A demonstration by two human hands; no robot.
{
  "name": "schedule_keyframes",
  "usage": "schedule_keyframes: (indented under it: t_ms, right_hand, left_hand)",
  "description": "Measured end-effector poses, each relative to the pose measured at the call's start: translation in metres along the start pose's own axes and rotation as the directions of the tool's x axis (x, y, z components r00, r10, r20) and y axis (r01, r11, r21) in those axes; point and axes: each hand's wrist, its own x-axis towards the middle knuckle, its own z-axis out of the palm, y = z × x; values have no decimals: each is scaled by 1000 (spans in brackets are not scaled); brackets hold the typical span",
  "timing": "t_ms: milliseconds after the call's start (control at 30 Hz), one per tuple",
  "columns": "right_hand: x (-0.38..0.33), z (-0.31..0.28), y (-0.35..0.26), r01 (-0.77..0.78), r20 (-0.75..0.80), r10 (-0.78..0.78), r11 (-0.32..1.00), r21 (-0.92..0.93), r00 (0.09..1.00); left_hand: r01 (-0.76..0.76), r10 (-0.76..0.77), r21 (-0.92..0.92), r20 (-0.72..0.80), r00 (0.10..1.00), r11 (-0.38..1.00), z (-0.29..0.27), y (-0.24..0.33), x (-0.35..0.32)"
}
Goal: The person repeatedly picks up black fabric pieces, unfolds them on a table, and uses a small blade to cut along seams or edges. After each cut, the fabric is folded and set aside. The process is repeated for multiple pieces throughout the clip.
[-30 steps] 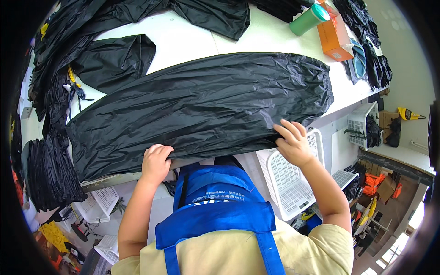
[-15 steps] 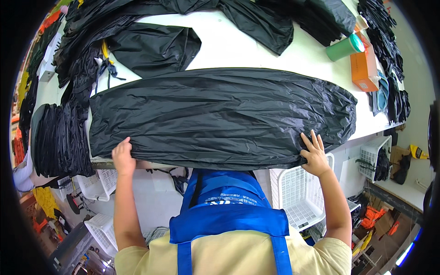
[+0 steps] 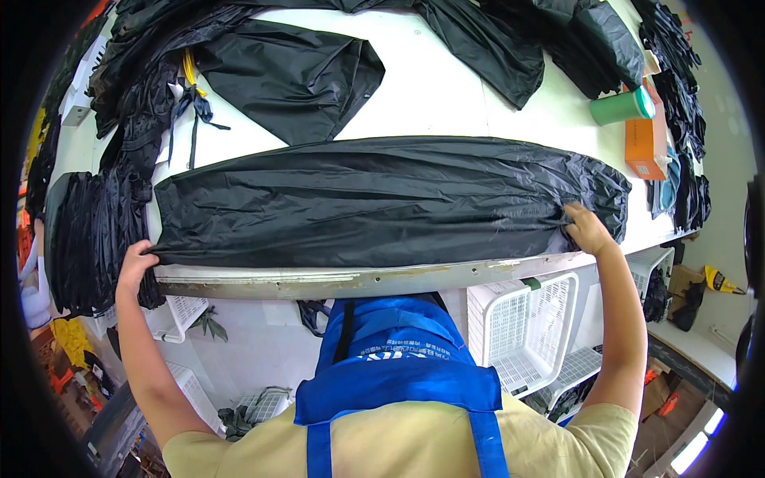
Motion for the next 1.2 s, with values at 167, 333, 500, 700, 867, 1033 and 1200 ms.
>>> schedule_keyframes:
  t_ms: [167,333,500,700,867,1033,1200]
  right_hand:
    - [24,-2,-3,-29,-47,30,1000,9,998]
    - [41,-2,15,-89,23,88,995,54,996]
    - [70,-33,-20,-299,159,285,952,70,945]
    - [75,-34,-24,-251,16,250,965,78,968]
    - [85,-4,5,-201,-105,201,979,15,974]
    - [74,-30,-22,-248,-58,248,969,15,967]
    - [38,-31,-15,-124,-290,152,986,113,945]
  left_hand:
    - [-53,-44,-527,-170,984,848,-10,-37,26]
    - [-69,12,-178,-301,954,982,13,-13,38]
    - [-10,176,393,-388,905,920,29,-32,73]
    - [361,10,615,-515,857,701,55,21,75]
    - [-652,839,532,-283,465,541,203,205,21]
    - [-991,991,105,93,94,84,411,346,-28]
    - [-904,874,374,344,342,207,462,355,-13]
